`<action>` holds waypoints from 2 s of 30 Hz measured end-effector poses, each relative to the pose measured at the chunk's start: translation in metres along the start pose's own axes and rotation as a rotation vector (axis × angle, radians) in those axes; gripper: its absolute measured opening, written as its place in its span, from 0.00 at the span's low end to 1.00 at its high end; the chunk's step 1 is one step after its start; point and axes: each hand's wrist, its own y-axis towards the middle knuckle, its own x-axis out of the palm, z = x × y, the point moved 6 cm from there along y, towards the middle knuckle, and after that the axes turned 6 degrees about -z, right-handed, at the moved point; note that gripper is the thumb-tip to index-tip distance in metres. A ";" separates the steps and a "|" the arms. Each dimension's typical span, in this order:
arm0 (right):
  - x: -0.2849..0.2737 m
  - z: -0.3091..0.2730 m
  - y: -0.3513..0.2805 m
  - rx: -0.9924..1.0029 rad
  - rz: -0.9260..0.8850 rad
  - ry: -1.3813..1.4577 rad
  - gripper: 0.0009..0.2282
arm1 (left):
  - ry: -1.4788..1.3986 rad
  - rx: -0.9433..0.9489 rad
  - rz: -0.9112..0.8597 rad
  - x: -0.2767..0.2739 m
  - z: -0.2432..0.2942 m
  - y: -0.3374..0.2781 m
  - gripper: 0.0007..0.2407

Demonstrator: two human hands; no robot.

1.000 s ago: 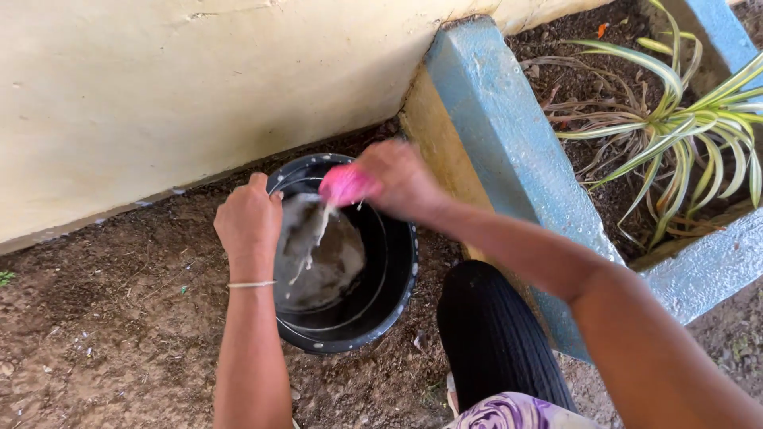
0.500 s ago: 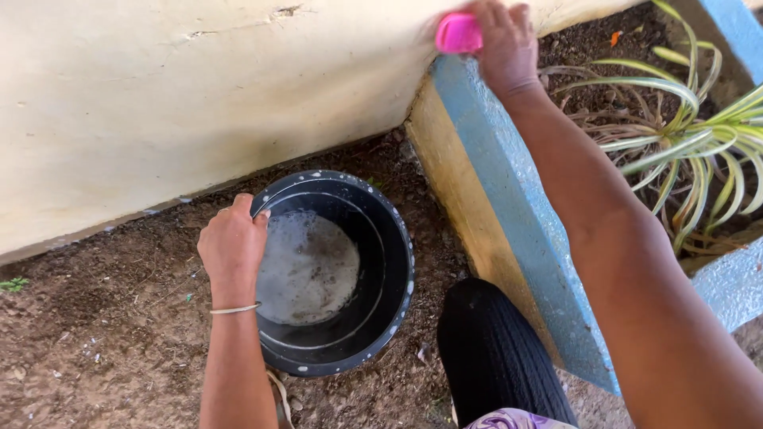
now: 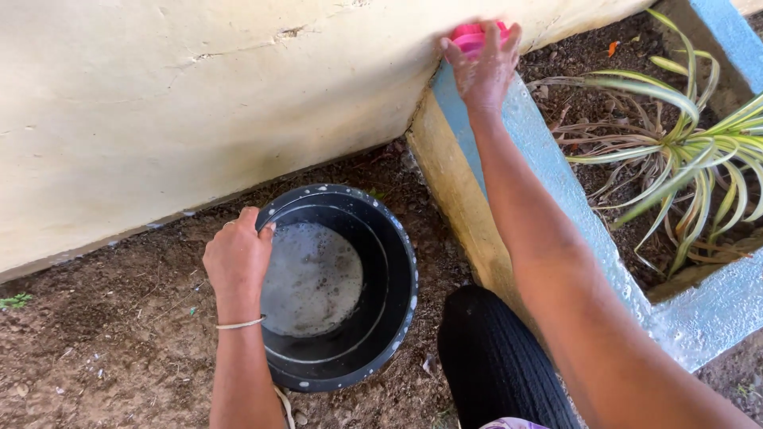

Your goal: The person cleans a concrete planter by scrubbing its painted surfaces with a pink brush and soapy water from a bucket, then scrubs the adjacent wall.

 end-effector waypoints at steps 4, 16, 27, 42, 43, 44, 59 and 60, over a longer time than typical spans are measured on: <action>-0.008 0.013 0.000 0.118 0.019 0.033 0.35 | 0.001 -0.051 -0.071 0.001 -0.005 -0.001 0.13; -0.026 -0.014 -0.001 0.134 -0.063 -0.056 0.46 | 0.015 0.001 -0.025 0.000 -0.009 0.000 0.13; -0.011 0.012 0.012 0.207 -0.167 0.295 0.47 | 0.003 -0.024 -0.055 0.005 -0.021 0.007 0.14; -0.029 0.018 0.018 0.057 -0.160 -0.016 0.43 | 0.015 -0.020 -0.075 0.013 -0.037 0.025 0.13; -0.033 0.030 0.031 0.239 -0.205 0.186 0.38 | 0.010 0.010 -0.049 0.011 -0.035 0.028 0.13; -0.035 0.047 0.041 0.233 -0.205 0.186 0.38 | 0.008 0.007 -0.045 0.009 -0.033 0.029 0.13; -0.051 0.018 0.016 -0.170 -0.438 -0.484 0.27 | 0.083 0.163 -0.081 0.013 -0.025 0.058 0.16; -0.047 0.027 0.015 -0.024 -0.522 -0.418 0.23 | 0.106 0.230 -0.087 0.011 -0.018 0.061 0.15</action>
